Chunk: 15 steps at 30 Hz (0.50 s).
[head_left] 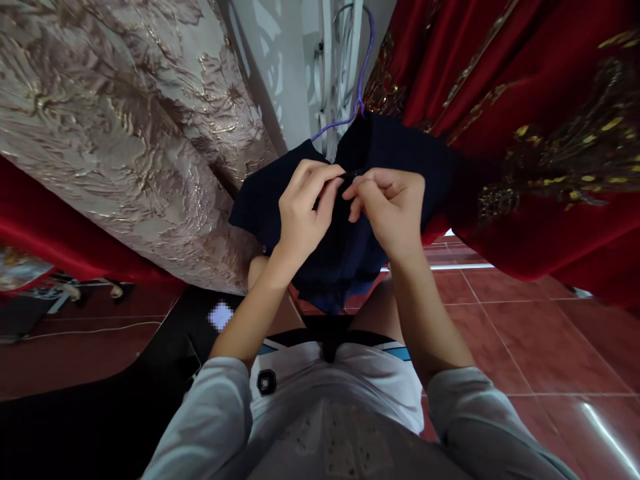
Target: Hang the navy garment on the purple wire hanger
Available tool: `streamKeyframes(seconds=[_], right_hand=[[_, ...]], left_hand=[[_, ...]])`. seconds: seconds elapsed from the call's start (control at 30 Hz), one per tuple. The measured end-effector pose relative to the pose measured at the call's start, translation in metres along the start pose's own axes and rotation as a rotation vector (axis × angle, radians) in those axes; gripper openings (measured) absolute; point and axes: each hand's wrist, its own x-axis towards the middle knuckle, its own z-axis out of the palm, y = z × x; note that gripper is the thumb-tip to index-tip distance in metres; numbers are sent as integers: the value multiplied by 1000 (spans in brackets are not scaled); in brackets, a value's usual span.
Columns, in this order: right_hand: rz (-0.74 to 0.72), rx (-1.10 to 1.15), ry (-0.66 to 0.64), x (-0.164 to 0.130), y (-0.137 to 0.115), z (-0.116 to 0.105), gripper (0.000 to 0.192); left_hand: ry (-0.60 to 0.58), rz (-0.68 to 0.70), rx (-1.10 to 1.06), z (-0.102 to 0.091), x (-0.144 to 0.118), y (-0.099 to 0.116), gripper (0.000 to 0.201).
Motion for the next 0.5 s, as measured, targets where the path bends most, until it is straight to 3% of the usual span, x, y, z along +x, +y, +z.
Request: streamKeyframes(seconds=[0.13, 0.23, 0.37, 0.43, 0.5], right_hand=[[11, -33, 73, -6, 27, 10, 32], [67, -37, 51, -3, 41, 16, 30], [229, -81, -169, -7, 56, 17, 27], [316, -92, -195, -19, 64, 17, 24], [363, -68, -182, -33, 69, 19, 23]], left_hand=[[-68, 4, 129, 1, -7, -3, 26], [-43, -84, 89, -1, -12, 4, 27], [217, -219, -61, -24, 1, 12, 23], [358, -181, -2, -43, 12, -4, 19], [432, -138, 76, -61, 17, -36, 13]])
